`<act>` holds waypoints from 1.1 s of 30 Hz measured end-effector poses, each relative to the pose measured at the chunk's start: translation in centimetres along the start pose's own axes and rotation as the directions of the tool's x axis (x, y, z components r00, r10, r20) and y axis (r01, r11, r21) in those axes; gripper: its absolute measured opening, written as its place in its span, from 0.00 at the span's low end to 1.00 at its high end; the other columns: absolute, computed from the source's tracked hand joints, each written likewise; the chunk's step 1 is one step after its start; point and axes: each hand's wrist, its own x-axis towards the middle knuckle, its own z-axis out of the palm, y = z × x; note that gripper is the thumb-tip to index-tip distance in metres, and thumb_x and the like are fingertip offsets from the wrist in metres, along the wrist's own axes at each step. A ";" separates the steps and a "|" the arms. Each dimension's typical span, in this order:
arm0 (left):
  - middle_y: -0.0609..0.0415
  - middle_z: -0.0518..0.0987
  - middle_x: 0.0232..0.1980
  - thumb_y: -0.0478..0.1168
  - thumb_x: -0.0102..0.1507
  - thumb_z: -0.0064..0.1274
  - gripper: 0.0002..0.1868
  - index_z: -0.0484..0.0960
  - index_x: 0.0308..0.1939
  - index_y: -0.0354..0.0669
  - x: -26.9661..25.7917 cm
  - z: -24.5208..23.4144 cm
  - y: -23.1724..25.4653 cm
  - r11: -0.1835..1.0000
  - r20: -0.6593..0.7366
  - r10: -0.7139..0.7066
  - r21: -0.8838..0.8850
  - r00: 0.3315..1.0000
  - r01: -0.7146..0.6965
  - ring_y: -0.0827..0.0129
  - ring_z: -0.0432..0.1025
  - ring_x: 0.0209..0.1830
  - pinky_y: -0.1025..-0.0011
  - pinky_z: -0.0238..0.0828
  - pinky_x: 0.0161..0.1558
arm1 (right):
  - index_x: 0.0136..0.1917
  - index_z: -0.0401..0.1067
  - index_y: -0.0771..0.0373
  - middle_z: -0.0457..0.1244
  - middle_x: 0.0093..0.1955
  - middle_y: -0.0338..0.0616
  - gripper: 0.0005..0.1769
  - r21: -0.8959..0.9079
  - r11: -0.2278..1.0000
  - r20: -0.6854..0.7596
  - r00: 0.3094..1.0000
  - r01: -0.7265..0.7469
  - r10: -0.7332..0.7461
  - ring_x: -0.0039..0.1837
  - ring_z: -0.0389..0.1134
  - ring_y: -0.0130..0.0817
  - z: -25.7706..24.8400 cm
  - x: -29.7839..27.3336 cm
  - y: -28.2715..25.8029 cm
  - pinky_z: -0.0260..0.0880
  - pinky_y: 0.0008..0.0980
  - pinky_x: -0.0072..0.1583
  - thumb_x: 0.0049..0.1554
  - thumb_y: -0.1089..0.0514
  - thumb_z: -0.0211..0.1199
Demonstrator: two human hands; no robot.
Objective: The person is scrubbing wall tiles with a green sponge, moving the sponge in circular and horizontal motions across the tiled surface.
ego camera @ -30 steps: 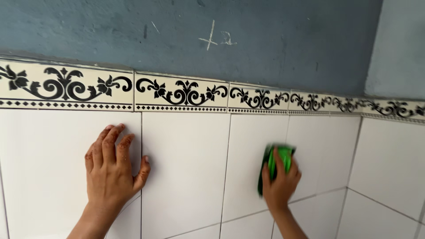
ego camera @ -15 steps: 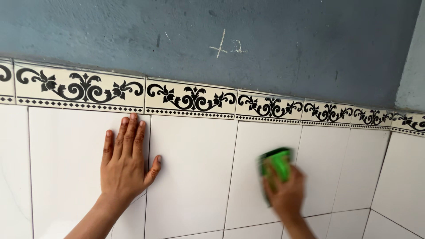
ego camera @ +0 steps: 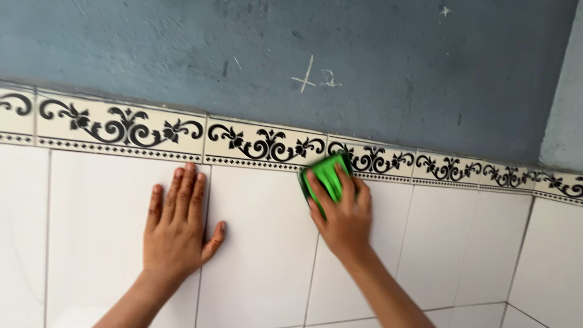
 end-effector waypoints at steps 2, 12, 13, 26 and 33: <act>0.41 0.51 0.82 0.62 0.66 0.30 0.45 0.54 0.77 0.32 0.0 0.0 -0.1 1.000 0.003 0.013 -0.003 1.000 -0.013 0.58 0.41 0.83 0.52 0.31 0.78 | 0.69 0.71 0.39 0.57 0.73 0.51 0.27 -0.056 0.998 0.029 0.999 0.028 -0.026 0.67 0.58 0.55 -0.2 -1.3 2.6 0.65 0.52 0.66 0.56 0.40 0.62; 0.43 0.52 0.82 0.61 0.66 0.33 0.43 0.54 0.78 0.34 0.0 -0.3 0.2 0.999 0.017 -0.017 0.037 1.000 0.016 0.60 0.43 0.83 0.52 0.32 0.79 | 0.73 0.71 0.41 0.56 0.71 0.59 0.30 -0.079 0.949 0.027 0.951 -0.304 0.307 0.66 0.59 0.60 -0.3 3.8 1.3 0.72 0.54 0.57 0.58 0.43 0.65; 0.43 0.52 0.82 0.61 0.67 0.33 0.43 0.55 0.78 0.33 -0.2 -0.4 0.2 0.999 0.018 -0.003 0.038 1.000 0.002 0.60 0.43 0.83 0.52 0.33 0.79 | 0.72 0.71 0.38 0.55 0.70 0.60 0.29 -0.129 0.973 0.089 0.975 -0.192 0.204 0.65 0.58 0.60 -0.9 4.0 1.7 0.71 0.56 0.57 0.57 0.41 0.65; 0.43 0.50 0.82 0.61 0.66 0.31 0.45 0.52 0.78 0.32 -0.1 -0.1 0.0 0.998 0.029 0.002 0.066 1.000 -0.004 0.59 0.41 0.83 0.52 0.29 0.79 | 0.72 0.69 0.39 0.54 0.76 0.51 0.34 -0.175 0.973 0.296 0.934 -0.151 0.198 0.73 0.54 0.53 -1.0 1.5 6.4 0.62 0.61 0.67 0.52 0.36 0.65; 0.41 0.48 0.82 0.61 0.64 0.32 0.46 0.50 0.77 0.31 -0.2 0.2 0.1 0.995 0.010 0.010 0.095 1.000 -0.011 0.58 0.40 0.83 0.53 0.27 0.78 | 0.75 0.70 0.53 0.56 0.76 0.69 0.29 0.005 0.757 -0.057 0.755 -0.654 0.653 0.69 0.61 0.65 1.8 -1.1 13.5 0.67 0.60 0.62 0.64 0.44 0.67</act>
